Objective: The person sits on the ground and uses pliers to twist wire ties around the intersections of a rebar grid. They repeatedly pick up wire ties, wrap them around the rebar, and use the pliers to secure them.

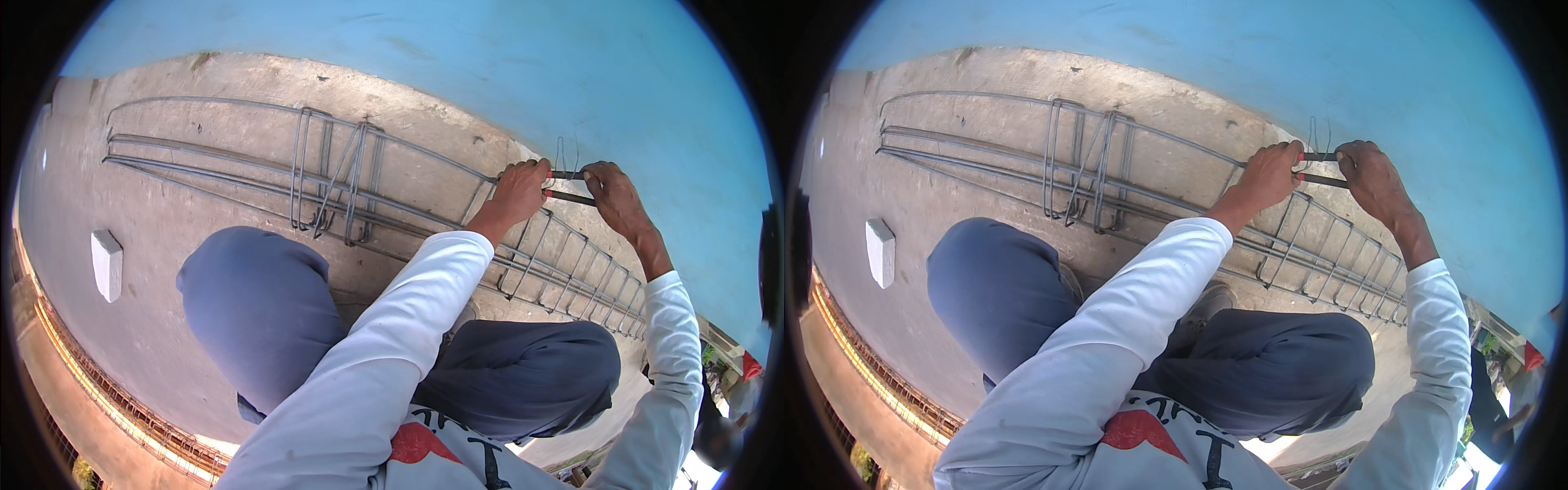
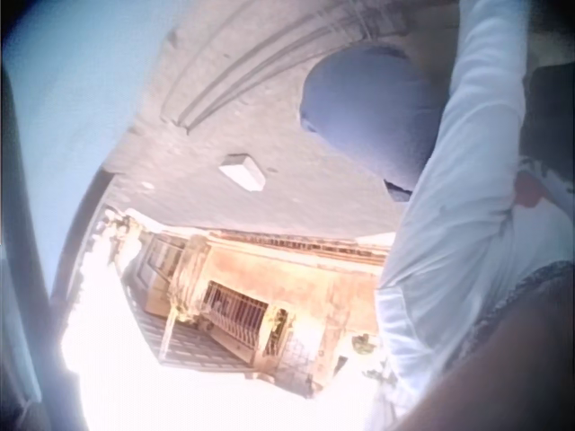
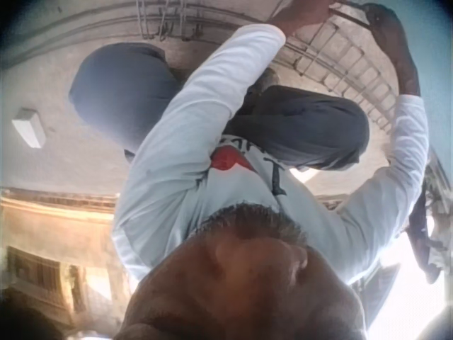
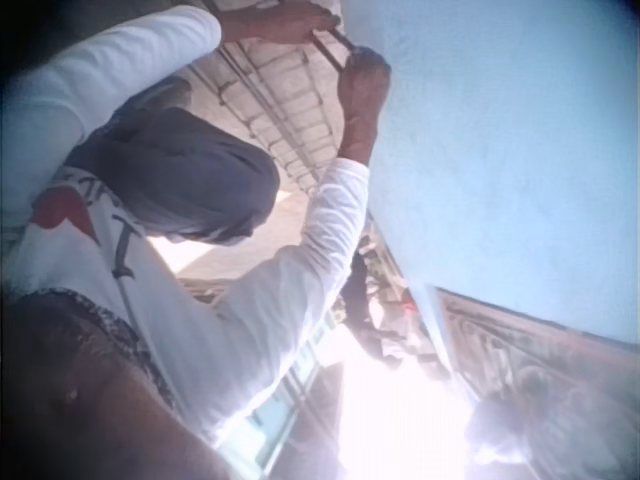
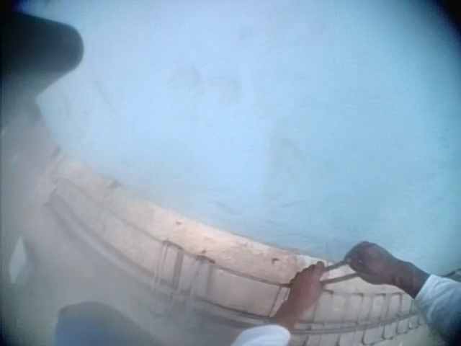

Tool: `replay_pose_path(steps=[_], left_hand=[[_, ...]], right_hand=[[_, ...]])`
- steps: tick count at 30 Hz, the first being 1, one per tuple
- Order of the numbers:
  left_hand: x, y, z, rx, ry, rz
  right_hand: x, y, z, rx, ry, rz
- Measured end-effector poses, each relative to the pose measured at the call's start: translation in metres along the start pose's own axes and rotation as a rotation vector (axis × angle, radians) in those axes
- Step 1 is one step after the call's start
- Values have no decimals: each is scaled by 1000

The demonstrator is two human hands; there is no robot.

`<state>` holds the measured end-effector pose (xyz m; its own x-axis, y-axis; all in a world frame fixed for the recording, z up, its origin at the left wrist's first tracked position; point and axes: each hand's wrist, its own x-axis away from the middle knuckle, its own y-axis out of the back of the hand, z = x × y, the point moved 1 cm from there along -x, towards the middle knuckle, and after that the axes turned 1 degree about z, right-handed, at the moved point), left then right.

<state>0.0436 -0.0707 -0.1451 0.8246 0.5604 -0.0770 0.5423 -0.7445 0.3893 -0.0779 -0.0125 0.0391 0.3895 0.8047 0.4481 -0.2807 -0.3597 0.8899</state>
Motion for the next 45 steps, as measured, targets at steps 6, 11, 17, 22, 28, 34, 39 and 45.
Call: replay_pose_path(steps=[6,11,17,22,28,34,39,45], left_hand=[[-10,14,9,210,94,205],[8,-5,-11,46,2,-62],[17,-7,-25,-178,-97,-103],[4,-8,-19,-120,-108,-25],[-14,6,-8,112,-20,-11],[-18,7,-5,199,-9,90],[16,-11,-15,-49,-84,-206],[14,-16,-14,-196,-31,-103]], right_hand=[[1,-20,40,946,115,72],[-19,-12,22,717,22,215],[-46,4,20,-83,-415,827],[-43,14,24,-310,-466,931],[-20,-1,33,765,411,-23],[-36,-13,16,820,191,186],[-38,-18,0,531,-6,489],[-44,-10,-1,-454,-615,984]])
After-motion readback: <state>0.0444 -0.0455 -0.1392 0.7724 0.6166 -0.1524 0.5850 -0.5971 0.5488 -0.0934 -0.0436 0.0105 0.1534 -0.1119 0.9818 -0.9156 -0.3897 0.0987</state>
